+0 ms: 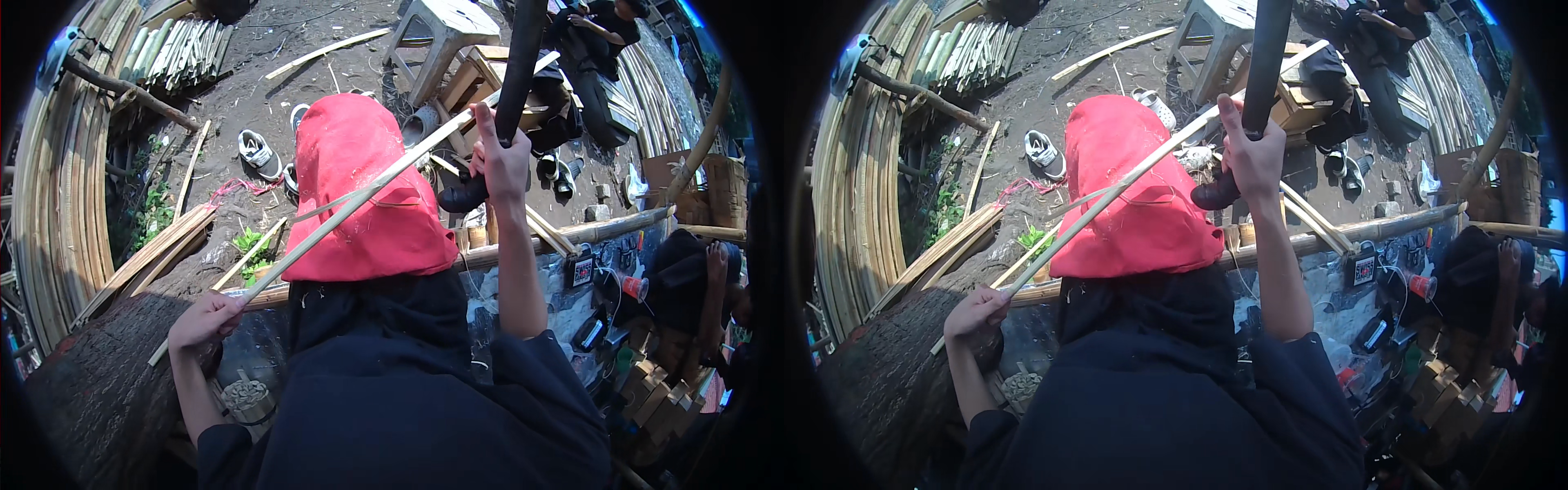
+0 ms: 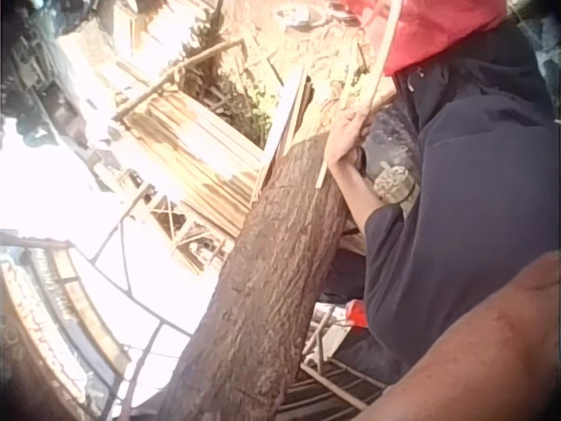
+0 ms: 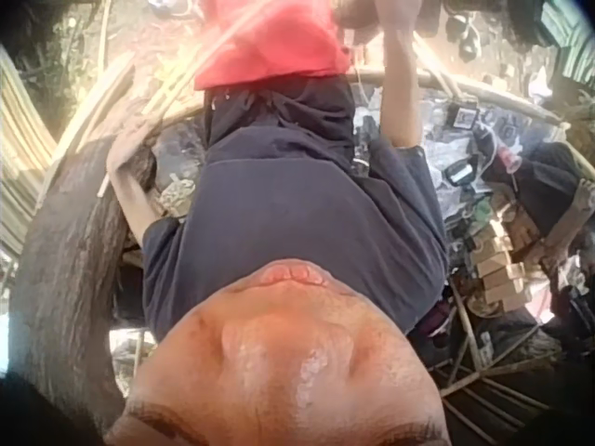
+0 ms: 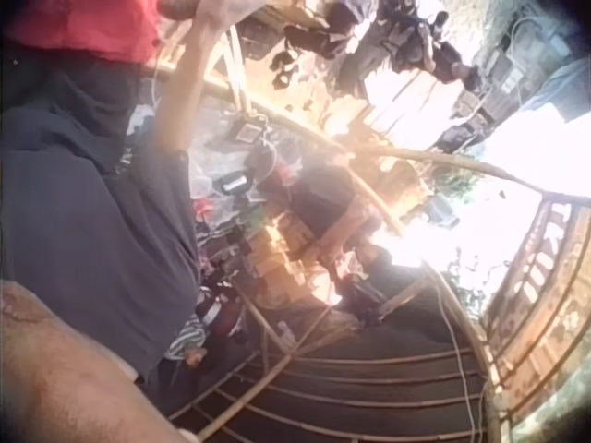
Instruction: The person scrapes bamboo sticks with a machete, bends them by hand, splits bamboo strips lengthwise using a knife, and carves the bamboo with the blade.
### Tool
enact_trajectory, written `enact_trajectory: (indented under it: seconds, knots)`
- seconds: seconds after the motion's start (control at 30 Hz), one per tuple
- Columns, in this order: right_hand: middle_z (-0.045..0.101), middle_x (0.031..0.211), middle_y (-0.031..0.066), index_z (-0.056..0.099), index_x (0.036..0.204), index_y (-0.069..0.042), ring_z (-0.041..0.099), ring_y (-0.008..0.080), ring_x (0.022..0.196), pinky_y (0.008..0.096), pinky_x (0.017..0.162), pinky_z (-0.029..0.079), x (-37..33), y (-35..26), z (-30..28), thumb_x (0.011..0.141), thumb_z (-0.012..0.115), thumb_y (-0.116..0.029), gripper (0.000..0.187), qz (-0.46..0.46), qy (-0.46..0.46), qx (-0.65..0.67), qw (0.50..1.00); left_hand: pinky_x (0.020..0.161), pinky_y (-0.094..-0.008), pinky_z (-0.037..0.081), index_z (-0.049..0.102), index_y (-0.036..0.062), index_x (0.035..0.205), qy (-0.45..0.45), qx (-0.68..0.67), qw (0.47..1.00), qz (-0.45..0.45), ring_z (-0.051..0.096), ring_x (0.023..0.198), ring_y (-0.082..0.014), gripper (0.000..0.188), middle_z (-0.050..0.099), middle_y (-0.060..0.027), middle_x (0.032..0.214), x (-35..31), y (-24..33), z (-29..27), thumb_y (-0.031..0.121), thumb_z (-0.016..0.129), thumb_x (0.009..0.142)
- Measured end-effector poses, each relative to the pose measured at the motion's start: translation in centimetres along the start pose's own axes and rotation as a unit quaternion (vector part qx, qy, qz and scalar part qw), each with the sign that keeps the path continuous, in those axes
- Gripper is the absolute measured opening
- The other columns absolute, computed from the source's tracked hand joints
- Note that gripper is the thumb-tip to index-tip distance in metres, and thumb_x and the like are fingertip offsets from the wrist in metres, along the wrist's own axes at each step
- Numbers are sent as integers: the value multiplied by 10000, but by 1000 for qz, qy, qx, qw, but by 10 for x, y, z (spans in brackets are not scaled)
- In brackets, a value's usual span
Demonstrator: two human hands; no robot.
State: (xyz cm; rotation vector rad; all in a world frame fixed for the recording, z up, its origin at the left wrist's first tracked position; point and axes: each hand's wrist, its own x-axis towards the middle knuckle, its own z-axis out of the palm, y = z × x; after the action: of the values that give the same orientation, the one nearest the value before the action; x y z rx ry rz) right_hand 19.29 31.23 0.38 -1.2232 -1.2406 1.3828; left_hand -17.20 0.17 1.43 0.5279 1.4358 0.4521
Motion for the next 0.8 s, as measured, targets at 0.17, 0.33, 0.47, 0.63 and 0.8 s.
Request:
enact_trajectory:
  seconds: [0.17,0.33,0.47,0.63,0.8]
  knots:
    - [545,620,-17,613,1118,-1,520,60,456,234,424,387,6,-3,26,892,706,-97,263,-116,109,-9,987,457,-236,243,478,103,672,-77,-1,997,10,328,503,-43,472,407,63,600,-13,13,-19,390,542,1042]
    - [571,672,1,626,1111,0,532,68,471,241,425,407,-1,-13,52,919,639,-48,199,-161,107,-3,981,537,-245,389,565,54,823,225,215,950,29,485,602,-76,362,513,16,685,-51,51,-2,345,559,1038]
    - [494,623,-17,612,1131,6,435,52,450,223,417,363,-13,-26,79,972,599,-55,172,-156,159,83,971,691,-357,452,589,-19,893,672,315,501,445,560,722,-190,262,592,-97,769,-49,81,31,222,640,979]
    - [490,651,-15,600,1066,2,436,44,496,204,441,354,-28,-30,96,975,630,-94,135,-146,263,186,935,750,-277,492,675,-51,917,425,-65,790,438,649,813,-131,339,683,-77,831,-2,100,132,238,544,1038]
    - [470,615,-7,589,1014,-6,426,60,474,212,447,358,-59,-35,127,984,632,-108,114,-176,252,235,922,1007,-312,460,588,-29,1290,351,-16,785,510,602,1177,-169,440,667,-125,1195,36,146,155,319,592,1021]
